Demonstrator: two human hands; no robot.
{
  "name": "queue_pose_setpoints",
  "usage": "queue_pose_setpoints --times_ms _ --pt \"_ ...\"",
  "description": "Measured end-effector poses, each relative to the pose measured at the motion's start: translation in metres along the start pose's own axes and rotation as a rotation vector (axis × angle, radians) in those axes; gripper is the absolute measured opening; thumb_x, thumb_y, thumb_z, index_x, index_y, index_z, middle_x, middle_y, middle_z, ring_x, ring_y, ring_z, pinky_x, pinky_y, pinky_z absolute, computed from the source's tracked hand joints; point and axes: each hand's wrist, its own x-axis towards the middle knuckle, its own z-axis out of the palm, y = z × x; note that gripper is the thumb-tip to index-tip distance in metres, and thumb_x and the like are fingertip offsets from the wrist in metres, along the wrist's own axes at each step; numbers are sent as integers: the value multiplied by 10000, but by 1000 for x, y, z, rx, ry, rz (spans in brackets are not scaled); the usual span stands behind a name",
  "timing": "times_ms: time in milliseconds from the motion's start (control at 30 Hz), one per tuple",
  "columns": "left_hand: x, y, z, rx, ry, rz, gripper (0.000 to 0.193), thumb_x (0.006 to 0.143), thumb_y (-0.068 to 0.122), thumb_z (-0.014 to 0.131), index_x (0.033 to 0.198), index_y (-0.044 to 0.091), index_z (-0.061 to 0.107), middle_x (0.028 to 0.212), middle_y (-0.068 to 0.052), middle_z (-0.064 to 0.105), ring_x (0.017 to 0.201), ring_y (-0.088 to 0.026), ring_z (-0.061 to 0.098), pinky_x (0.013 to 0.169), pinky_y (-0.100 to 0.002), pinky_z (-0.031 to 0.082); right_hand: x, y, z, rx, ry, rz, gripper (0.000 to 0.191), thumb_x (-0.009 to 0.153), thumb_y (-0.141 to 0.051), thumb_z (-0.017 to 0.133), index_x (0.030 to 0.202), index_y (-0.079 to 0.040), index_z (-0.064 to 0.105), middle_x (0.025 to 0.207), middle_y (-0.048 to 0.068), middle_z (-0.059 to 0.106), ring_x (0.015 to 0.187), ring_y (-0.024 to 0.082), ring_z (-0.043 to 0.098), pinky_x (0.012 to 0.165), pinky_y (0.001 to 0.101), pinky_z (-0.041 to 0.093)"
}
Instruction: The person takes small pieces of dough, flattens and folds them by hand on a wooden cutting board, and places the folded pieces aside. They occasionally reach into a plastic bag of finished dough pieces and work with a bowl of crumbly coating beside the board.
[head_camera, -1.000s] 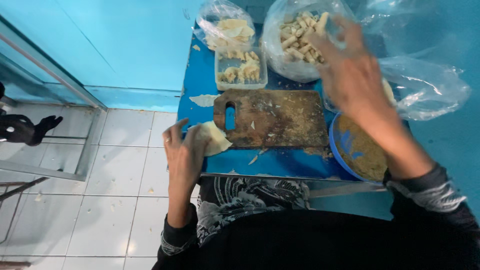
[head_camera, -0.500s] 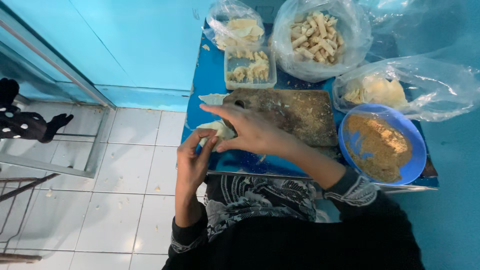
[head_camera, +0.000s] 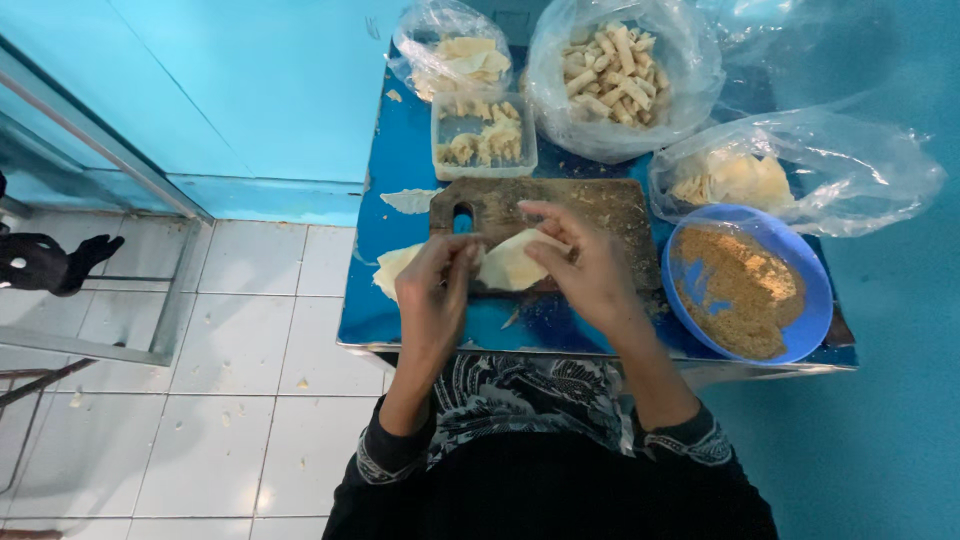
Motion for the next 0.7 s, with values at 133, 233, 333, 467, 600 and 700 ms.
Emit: queue_pose_setpoints --times_ms 133,233,333,467,600,700 --pt "5 -4 5 90 30 121 115 975 12 680 1080 23 726 943 -117 703 780 -229 700 675 -314 534 3 6 1 -55 64 -69 460 957 -109 703 1408 -151 629 1114 102 753 994 145 737 830 306 610" --pt "5 -10 -1 227 64 177 126 954 -4 690 1072 21 725 1023 -131 702 850 -273 710 700 -340 542 4 10 2 97 59 -175 428 1000 -90 677 1421 -141 620 1222 128 727 1104 163 714 878 315 610" --pt "3 -15 -9 392 102 161 117 926 24 734 1042 25 741 1092 -139 685 934 -301 674 762 -375 530 5 12 3 226 57 -202 414 1009 -71 670 1417 -124 628 1256 161 715 1116 189 702 873 322 595" --pt "-2 -17 -15 640 146 190 157 882 83 774 1031 37 754 1232 -157 633 1128 -378 566 879 -431 501 6 14 9 -345 91 -152 399 948 -113 720 1343 -134 666 1171 154 723 1057 237 752 798 353 612" --pt "-5 -17 -8 661 164 320 221 894 105 755 1108 48 747 1348 -164 587 1204 -385 534 1003 -505 444 6 14 13 -475 186 -290 385 942 -116 729 1323 -114 673 1166 136 739 1002 314 737 786 416 579" --pt "-12 -15 4 569 29 371 231 922 97 731 1147 43 721 1360 -149 590 1229 -353 558 1050 -534 412 6 15 12 -620 204 -204 381 906 -156 747 1282 -131 692 1079 109 759 912 320 742 725 431 566"
